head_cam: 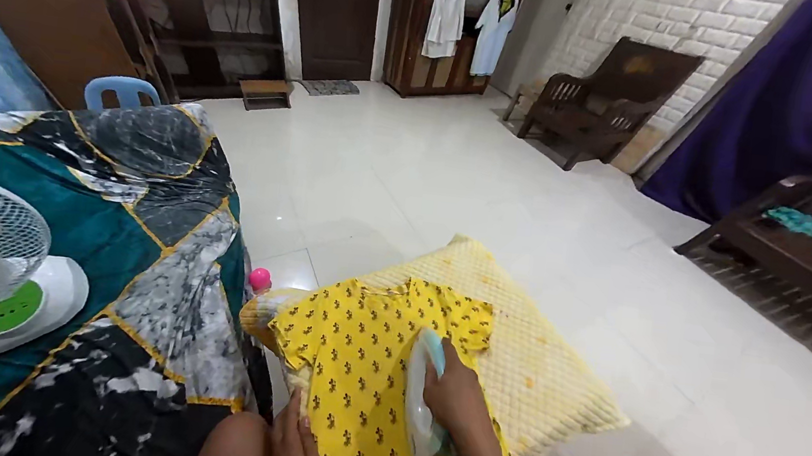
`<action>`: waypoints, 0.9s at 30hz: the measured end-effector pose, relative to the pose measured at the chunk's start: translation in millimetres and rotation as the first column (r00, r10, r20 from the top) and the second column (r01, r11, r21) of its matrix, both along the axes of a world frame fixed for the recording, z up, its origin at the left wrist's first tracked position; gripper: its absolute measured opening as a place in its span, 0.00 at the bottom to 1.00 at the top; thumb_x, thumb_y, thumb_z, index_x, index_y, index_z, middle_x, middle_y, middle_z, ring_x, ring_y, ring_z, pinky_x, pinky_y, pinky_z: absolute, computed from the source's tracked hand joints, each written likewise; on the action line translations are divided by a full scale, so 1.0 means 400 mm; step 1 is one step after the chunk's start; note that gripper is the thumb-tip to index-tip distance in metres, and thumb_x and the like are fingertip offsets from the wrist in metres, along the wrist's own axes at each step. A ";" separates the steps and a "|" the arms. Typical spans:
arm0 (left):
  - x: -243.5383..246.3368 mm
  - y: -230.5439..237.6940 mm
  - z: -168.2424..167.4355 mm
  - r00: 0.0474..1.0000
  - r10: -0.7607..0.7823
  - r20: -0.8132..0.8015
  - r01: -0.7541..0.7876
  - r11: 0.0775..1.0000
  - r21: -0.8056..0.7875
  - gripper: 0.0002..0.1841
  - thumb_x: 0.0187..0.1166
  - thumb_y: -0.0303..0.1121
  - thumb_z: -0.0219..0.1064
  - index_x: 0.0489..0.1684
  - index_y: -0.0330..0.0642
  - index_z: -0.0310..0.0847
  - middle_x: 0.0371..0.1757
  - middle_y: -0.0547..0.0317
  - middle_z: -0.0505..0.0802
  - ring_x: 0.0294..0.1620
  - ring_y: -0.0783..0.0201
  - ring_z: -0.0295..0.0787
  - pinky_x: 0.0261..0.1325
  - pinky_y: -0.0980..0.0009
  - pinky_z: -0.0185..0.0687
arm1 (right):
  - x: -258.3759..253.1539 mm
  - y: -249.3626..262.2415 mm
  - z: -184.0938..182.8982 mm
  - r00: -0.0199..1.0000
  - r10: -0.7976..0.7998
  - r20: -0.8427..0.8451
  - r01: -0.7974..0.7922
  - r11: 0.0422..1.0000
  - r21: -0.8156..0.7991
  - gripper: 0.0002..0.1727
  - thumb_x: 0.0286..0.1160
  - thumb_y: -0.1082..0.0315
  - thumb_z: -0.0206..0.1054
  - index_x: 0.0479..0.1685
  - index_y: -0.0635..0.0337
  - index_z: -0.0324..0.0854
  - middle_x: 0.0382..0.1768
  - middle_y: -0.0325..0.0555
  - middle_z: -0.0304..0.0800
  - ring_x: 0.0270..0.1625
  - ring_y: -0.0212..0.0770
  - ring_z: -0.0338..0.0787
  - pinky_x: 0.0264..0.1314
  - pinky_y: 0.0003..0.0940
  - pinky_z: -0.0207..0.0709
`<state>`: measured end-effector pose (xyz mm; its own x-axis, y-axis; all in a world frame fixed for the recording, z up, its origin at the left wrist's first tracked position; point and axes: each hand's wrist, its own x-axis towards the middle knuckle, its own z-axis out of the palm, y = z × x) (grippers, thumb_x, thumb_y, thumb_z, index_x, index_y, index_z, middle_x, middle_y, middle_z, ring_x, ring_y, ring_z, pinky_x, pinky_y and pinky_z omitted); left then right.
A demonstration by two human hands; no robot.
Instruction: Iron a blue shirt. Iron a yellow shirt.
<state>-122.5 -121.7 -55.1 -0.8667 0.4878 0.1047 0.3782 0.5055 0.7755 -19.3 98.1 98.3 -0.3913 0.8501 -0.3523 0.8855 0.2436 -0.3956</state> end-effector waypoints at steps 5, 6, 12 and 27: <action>-0.004 0.001 -0.008 1.000 -0.012 -0.013 0.012 1.000 -0.003 0.28 0.87 0.30 0.50 0.87 0.30 0.63 0.76 0.26 0.79 0.76 0.31 0.78 0.79 0.39 0.71 | 0.018 0.024 -0.002 0.992 -0.112 -0.053 0.115 0.991 0.072 0.41 0.86 0.57 0.60 0.98 0.46 0.46 0.49 0.59 0.93 0.49 0.59 0.95 0.54 0.59 0.87; -0.003 0.001 -0.004 1.000 -0.008 -0.019 0.008 1.000 -0.014 0.27 0.88 0.30 0.51 0.87 0.31 0.64 0.76 0.26 0.80 0.76 0.32 0.79 0.78 0.40 0.72 | 0.004 0.053 -0.003 0.989 -0.139 -0.055 0.143 0.987 0.079 0.39 0.86 0.58 0.59 0.97 0.48 0.50 0.52 0.61 0.92 0.52 0.60 0.94 0.56 0.60 0.87; -0.003 0.000 0.000 1.000 -0.015 -0.005 0.014 0.999 -0.035 0.28 0.88 0.30 0.49 0.88 0.31 0.62 0.77 0.26 0.79 0.77 0.33 0.78 0.80 0.41 0.70 | -0.103 0.279 0.022 0.965 -0.256 -0.065 0.259 0.965 0.049 0.41 0.74 0.64 0.66 0.90 0.55 0.56 0.60 0.63 0.89 0.61 0.61 0.92 0.60 0.62 0.85; 0.026 0.071 0.079 0.941 -0.103 -0.322 0.102 0.995 -0.020 0.35 0.82 0.46 0.58 0.85 0.30 0.67 0.86 0.27 0.69 0.88 0.31 0.62 0.86 0.39 0.63 | 0.006 0.285 -0.040 0.915 -0.054 -0.401 0.024 0.997 -0.080 0.35 0.86 0.57 0.64 0.91 0.48 0.59 0.63 0.63 0.87 0.52 0.56 0.94 0.57 0.58 0.87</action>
